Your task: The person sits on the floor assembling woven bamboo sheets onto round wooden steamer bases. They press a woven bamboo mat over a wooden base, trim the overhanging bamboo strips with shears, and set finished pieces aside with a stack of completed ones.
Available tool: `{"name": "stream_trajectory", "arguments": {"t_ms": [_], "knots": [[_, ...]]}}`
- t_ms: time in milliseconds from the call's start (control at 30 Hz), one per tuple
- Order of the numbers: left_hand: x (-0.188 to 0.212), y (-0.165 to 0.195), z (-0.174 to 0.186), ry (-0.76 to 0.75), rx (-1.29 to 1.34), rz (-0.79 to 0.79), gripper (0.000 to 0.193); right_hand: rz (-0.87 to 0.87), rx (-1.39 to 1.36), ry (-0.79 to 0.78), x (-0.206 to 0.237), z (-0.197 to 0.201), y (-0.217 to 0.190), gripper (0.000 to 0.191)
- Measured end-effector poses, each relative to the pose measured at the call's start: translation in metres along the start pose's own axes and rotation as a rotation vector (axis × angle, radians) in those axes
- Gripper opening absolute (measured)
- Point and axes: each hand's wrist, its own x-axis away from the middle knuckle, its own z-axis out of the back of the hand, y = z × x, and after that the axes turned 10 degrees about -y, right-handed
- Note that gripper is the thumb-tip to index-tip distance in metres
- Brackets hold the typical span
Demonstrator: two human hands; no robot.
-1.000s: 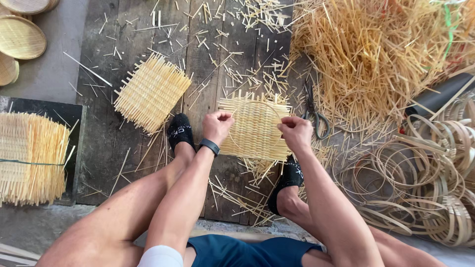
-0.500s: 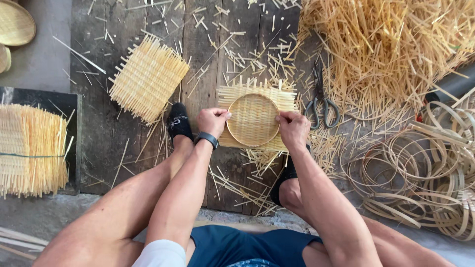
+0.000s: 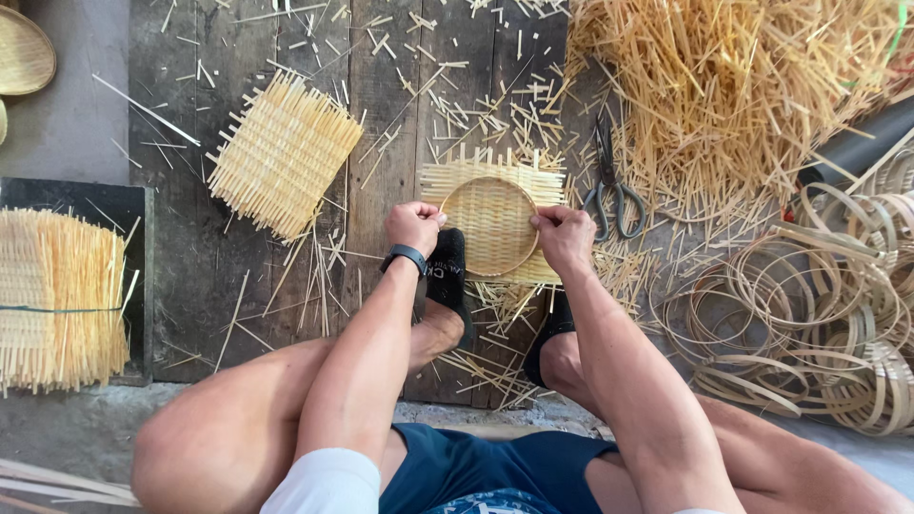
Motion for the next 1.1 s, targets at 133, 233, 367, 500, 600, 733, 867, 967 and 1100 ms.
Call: {"name": "stream_trajectory", "arguments": {"t_ms": [133,233,367,500,600,733,867,967,1100], "knots": [[0.002,0.005,0.0,-0.014,0.062,0.034,0.015,-0.024,0.017,-0.011,-0.005,0.003,0.001,0.021],[0.006,0.005,0.0,-0.011,0.051,-0.004,0.013,-0.032,0.009,-0.024,-0.007,0.005,0.002,0.022],[0.006,-0.003,0.0,-0.019,0.105,0.002,0.013,0.011,-0.003,-0.044,-0.012,0.006,0.008,0.023],[0.001,-0.01,-0.001,-0.086,0.171,-0.031,0.017,0.019,0.022,-0.105,-0.023,0.011,0.017,0.025],[-0.002,-0.011,0.002,-0.13,0.181,-0.011,0.019,-0.043,0.02,-0.215,-0.033,0.02,0.015,0.025],[-0.002,0.004,0.018,-0.159,0.023,-0.061,0.019,0.116,0.182,-0.214,-0.025,0.029,-0.01,0.025],[-0.014,0.033,0.017,-0.185,-0.418,-0.388,0.01,0.351,0.598,-0.344,0.02,0.001,-0.043,0.08],[-0.029,0.05,-0.007,-0.176,-0.325,-0.904,0.02,0.78,0.923,-0.385,0.039,-0.038,-0.054,0.114],[-0.036,0.044,-0.03,-0.218,-0.256,-0.76,0.023,0.876,1.107,-0.233,0.044,-0.055,-0.032,0.101]]}}
